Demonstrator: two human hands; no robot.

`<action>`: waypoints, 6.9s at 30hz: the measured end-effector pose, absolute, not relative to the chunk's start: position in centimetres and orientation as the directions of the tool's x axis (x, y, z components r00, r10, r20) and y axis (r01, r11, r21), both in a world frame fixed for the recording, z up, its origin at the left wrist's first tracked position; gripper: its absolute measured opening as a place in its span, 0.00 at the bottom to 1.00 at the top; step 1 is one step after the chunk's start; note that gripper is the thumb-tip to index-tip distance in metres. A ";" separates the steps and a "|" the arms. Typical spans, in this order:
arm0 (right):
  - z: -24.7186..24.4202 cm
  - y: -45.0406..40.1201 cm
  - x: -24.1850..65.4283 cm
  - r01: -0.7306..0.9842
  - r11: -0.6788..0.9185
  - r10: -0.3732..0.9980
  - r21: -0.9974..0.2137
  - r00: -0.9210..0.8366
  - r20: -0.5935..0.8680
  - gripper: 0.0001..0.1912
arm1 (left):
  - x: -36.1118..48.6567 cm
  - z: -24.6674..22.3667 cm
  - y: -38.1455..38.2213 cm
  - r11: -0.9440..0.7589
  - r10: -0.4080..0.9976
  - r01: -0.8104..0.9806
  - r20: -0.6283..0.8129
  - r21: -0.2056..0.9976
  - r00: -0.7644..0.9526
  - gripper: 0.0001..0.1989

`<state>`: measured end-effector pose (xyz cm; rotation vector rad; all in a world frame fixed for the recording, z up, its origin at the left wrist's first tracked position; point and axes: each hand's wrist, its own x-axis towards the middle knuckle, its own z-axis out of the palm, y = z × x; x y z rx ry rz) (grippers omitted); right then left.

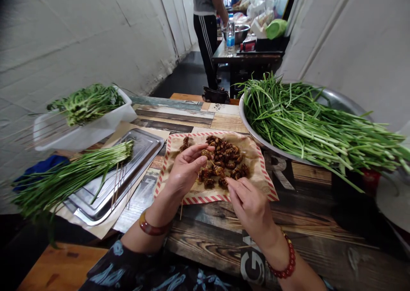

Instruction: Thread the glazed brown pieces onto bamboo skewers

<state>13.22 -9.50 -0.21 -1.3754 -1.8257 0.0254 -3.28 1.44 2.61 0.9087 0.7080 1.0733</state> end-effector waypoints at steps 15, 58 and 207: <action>-0.3 -9.2 13.1 0.784 0.404 0.780 -0.471 -0.026 0.625 0.09 | -3.3 2.9 1.5 0.413 0.877 -0.494 -0.188 0.766 0.441 0.24; -0.1 -9.3 12.8 0.776 0.381 0.801 -0.503 -0.005 0.599 0.08 | -2.9 2.4 0.8 0.293 0.912 -0.407 -0.125 0.865 0.391 0.11; 0.1 -9.2 14.1 0.736 0.375 0.818 -0.564 0.024 0.575 0.07 | -6.8 2.9 3.6 0.296 0.906 -0.511 -0.068 0.807 0.418 0.13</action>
